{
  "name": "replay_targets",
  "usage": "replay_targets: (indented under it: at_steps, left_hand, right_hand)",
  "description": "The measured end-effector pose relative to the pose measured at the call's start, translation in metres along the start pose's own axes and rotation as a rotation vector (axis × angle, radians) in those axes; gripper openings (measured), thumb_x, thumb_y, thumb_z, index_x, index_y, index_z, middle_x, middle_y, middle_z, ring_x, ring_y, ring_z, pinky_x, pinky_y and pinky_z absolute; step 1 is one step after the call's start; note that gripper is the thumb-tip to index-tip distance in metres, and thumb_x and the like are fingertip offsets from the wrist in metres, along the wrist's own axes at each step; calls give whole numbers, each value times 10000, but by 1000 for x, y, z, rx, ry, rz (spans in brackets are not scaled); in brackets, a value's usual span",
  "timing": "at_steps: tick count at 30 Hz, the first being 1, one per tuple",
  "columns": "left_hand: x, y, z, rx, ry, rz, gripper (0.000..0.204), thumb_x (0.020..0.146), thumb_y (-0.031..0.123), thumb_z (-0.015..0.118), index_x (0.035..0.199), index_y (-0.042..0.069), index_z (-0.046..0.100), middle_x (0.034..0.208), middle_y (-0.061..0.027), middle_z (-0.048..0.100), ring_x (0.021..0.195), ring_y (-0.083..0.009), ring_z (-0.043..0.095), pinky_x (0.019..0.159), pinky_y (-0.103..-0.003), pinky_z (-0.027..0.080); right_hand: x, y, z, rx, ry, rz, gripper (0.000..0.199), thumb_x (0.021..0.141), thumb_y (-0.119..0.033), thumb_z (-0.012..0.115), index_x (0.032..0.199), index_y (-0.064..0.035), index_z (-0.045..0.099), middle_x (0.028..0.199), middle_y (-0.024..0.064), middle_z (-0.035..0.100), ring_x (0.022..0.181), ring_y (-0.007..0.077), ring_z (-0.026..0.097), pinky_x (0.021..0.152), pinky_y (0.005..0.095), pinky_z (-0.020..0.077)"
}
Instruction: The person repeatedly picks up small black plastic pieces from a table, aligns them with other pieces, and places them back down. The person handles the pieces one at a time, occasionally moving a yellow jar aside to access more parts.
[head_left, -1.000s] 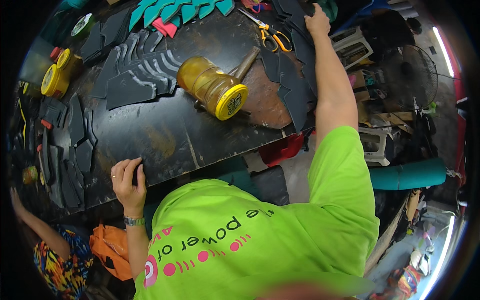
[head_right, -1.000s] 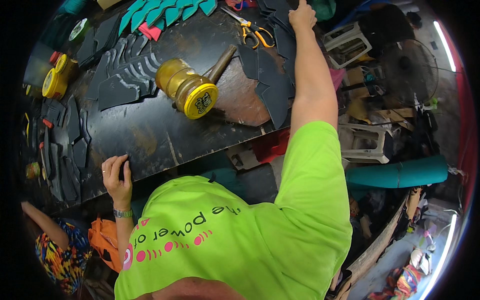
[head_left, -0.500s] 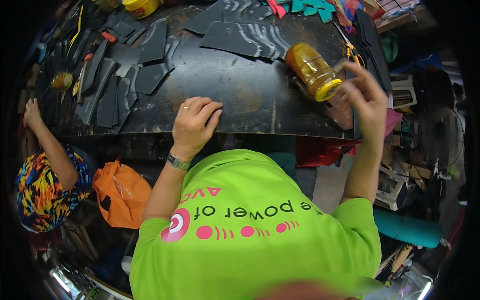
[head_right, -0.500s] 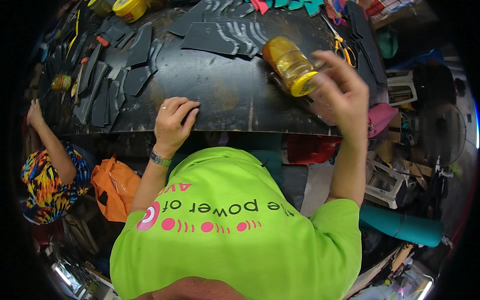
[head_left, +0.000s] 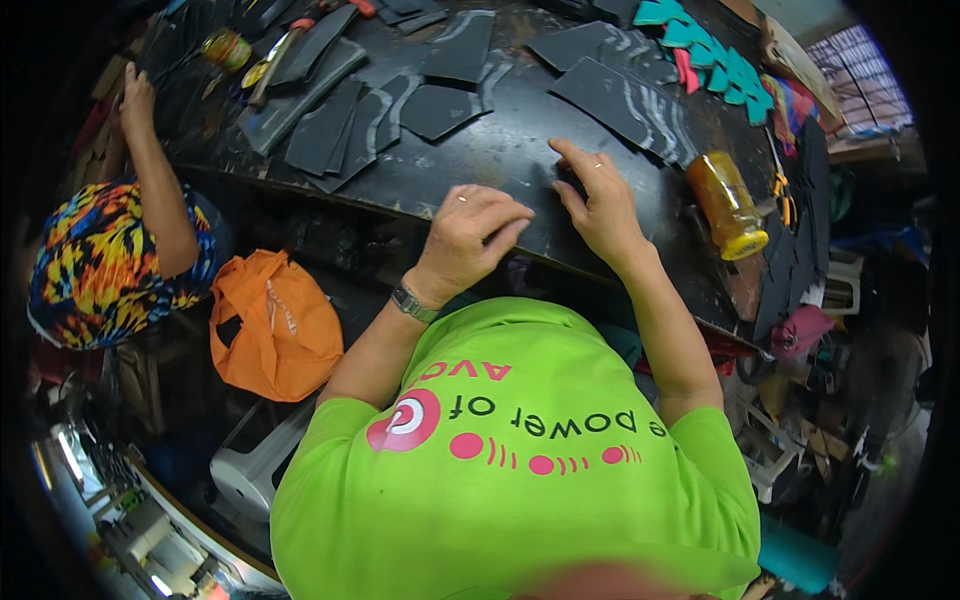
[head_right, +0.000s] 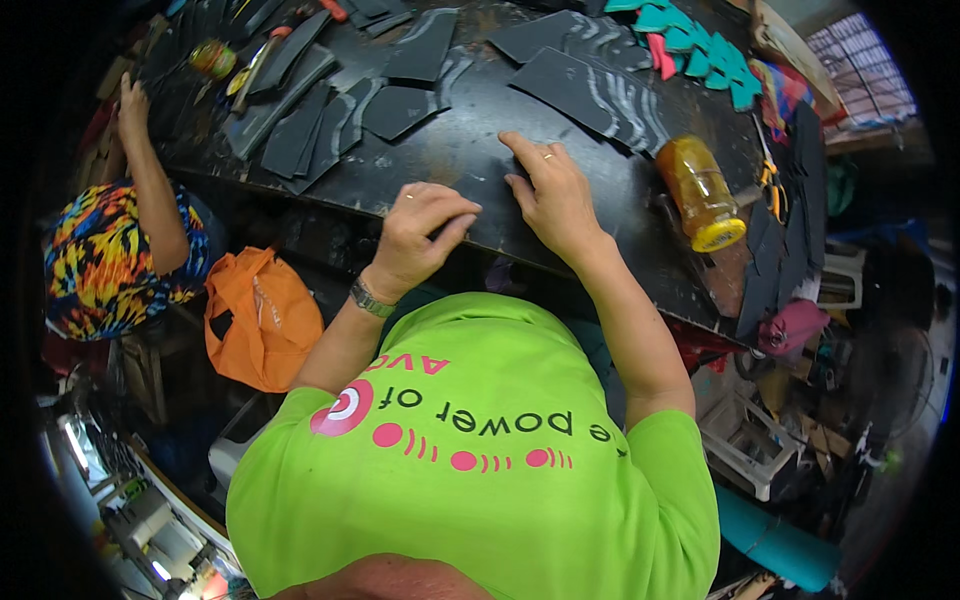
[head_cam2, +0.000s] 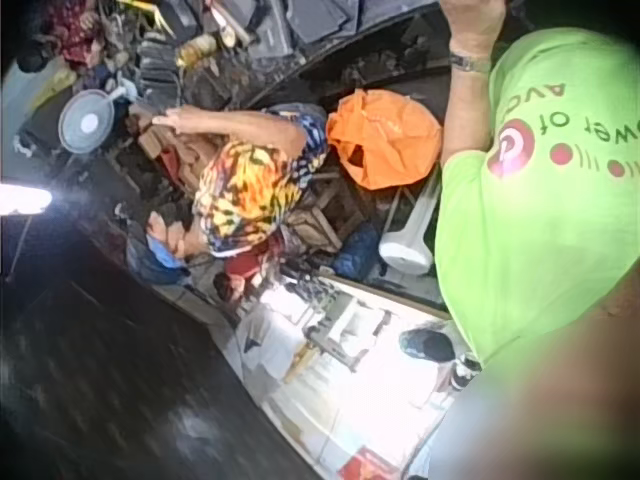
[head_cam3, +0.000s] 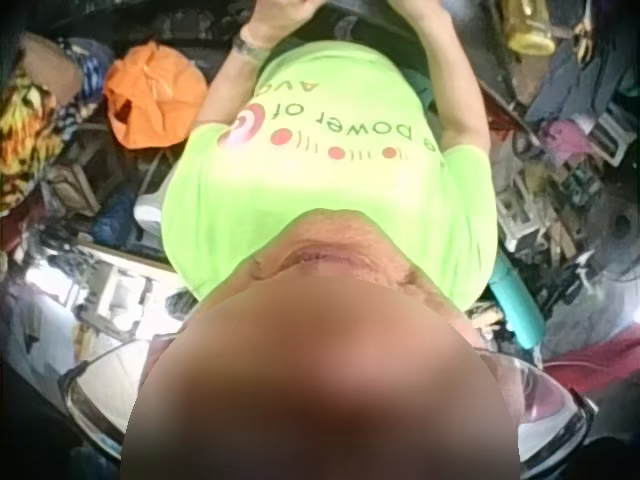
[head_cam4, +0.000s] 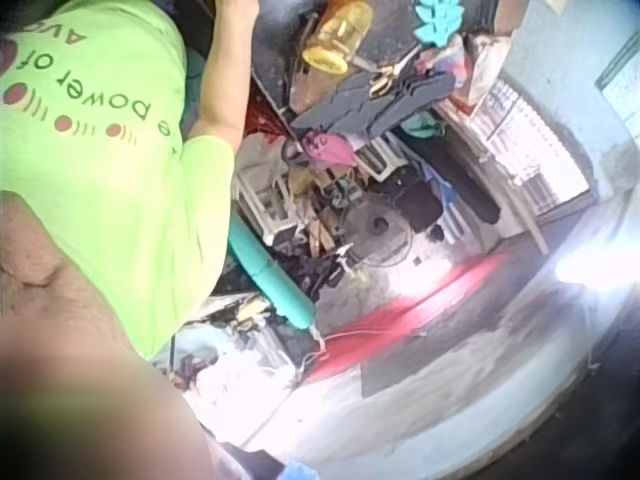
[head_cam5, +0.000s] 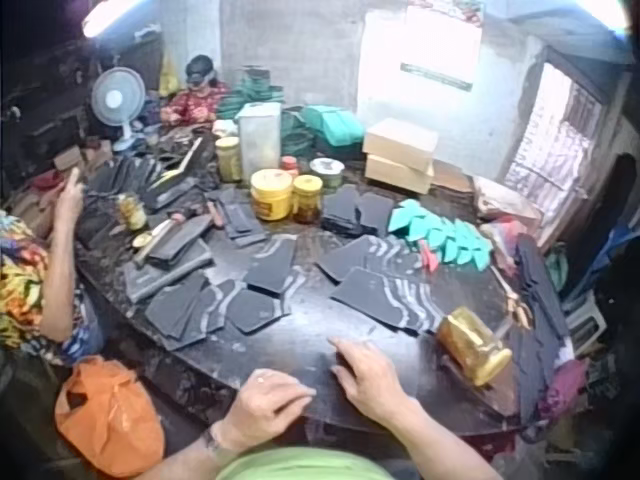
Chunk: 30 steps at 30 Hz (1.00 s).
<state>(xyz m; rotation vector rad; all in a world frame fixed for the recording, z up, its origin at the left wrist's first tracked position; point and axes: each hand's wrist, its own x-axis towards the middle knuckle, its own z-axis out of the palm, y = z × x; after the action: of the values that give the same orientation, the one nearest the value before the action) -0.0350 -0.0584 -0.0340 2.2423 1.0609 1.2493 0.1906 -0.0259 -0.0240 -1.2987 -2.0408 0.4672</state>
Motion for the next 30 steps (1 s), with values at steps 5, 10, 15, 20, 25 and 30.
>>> replay_targets:
  at_steps: [5,10,15,20,25,30]
  left_hand:
    - [-3,-32,-55,161,201,-219,123,898,98,766,1021,93,768,1017,-78,735,981,-289,679,898,-394,504]
    - [3,-61,-93,322,343,-298,250,874,84,782,1122,109,766,1120,-86,706,1057,-294,651,921,-394,505]
    - [5,-70,-96,341,293,-359,327,852,155,819,1173,142,759,1202,-61,682,1153,-278,614,1016,-416,443]
    - [-1,-75,-91,424,260,-401,378,855,202,824,1222,172,741,1245,-27,666,1216,-265,587,1064,-442,400]
    - [-7,-81,-84,503,229,-427,346,876,224,805,1214,185,744,1237,-29,680,1226,-264,586,1082,-453,382]
    - [-3,-81,-80,578,225,-425,310,897,238,784,1201,191,750,1218,-21,700,1221,-254,591,1077,-455,371]
  right_hand:
    - [14,-10,16,-36,-29,-54,581,828,8,747,1377,-129,613,1035,128,696,994,341,628,856,438,518]
    - [52,-23,45,-76,44,-305,613,852,17,682,1433,-149,576,1123,103,722,1072,336,634,922,445,513]
    - [89,-30,85,-271,112,-503,639,847,20,637,1450,-178,561,1160,60,736,1165,292,608,1012,465,452]
    - [102,-28,97,-302,21,-492,555,853,-22,645,1380,-189,603,1024,4,741,1056,238,616,878,412,464]
    - [92,-24,92,-168,72,-441,543,861,13,637,1374,-164,634,1023,25,757,949,222,687,785,363,538]
    - [73,-15,85,306,108,-183,517,953,94,584,1430,-106,605,1127,106,757,988,216,734,854,323,595]
